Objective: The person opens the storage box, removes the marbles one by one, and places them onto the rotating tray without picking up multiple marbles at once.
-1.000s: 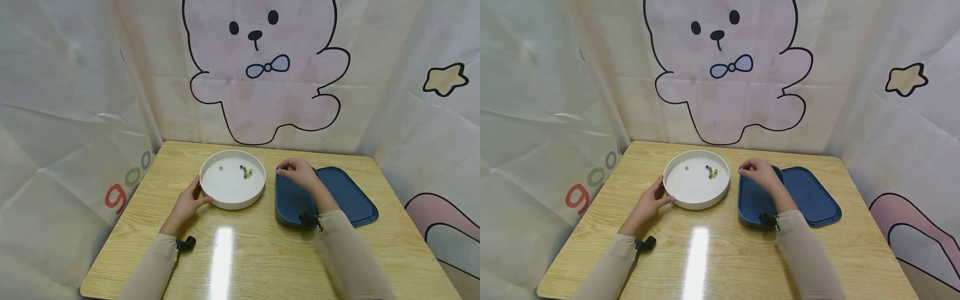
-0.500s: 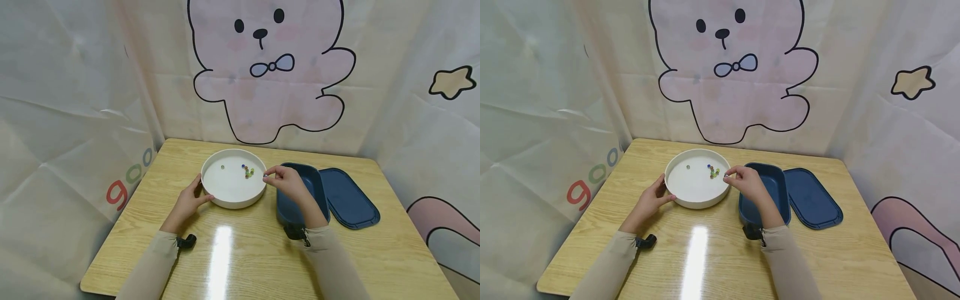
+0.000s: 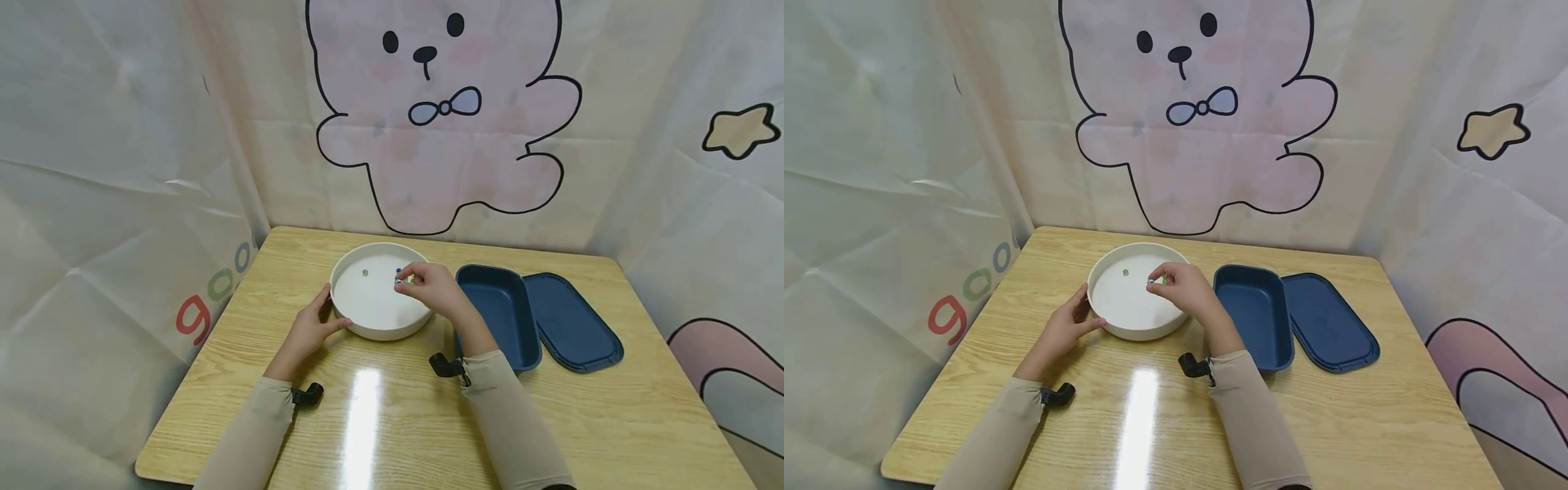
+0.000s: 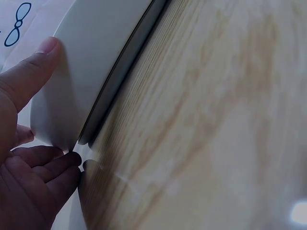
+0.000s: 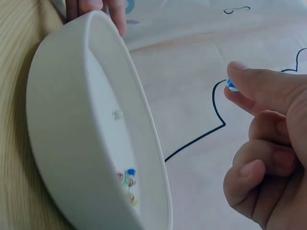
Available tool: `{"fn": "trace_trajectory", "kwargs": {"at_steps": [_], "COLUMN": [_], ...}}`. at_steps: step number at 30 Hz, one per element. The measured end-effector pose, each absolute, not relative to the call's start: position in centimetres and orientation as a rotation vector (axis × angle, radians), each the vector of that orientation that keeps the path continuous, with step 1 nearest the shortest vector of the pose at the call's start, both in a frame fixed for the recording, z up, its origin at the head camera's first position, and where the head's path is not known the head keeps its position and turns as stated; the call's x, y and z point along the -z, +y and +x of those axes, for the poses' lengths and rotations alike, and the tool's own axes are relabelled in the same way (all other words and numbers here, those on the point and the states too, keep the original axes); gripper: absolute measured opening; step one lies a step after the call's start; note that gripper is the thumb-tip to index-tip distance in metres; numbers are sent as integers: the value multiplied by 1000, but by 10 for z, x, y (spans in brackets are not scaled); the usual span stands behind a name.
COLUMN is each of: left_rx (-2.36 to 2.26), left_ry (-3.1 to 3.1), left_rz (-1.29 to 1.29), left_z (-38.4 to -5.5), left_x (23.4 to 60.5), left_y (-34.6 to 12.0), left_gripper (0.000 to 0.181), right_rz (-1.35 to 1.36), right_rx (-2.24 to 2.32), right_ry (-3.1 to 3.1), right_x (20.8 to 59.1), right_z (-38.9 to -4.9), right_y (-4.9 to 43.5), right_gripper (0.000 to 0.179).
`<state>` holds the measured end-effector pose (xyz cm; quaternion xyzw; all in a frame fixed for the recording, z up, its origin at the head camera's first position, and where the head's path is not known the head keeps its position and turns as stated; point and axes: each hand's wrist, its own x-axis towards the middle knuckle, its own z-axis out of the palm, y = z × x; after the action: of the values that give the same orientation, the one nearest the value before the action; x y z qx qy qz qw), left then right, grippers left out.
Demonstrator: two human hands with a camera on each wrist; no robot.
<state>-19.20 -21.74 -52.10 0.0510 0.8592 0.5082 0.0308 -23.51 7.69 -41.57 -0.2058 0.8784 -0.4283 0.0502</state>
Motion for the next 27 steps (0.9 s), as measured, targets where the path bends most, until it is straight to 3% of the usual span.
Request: {"fn": "trace_trajectory", "kwargs": {"at_steps": [17, 27], "left_rx": [-1589, -1565], "left_ry": [2653, 2666], "left_rz": [150, 151], "left_z": [-191, -190], "left_x": [520, 520], "left_y": [-218, -217], "left_gripper": [106, 106], "right_rz": [-551, -554], "right_rx": [1011, 900], "right_ry": [2718, 2785], "right_x": [409, 401], "right_z": [-266, -264], "right_y": [46, 53], "right_gripper": [22, 28]}}
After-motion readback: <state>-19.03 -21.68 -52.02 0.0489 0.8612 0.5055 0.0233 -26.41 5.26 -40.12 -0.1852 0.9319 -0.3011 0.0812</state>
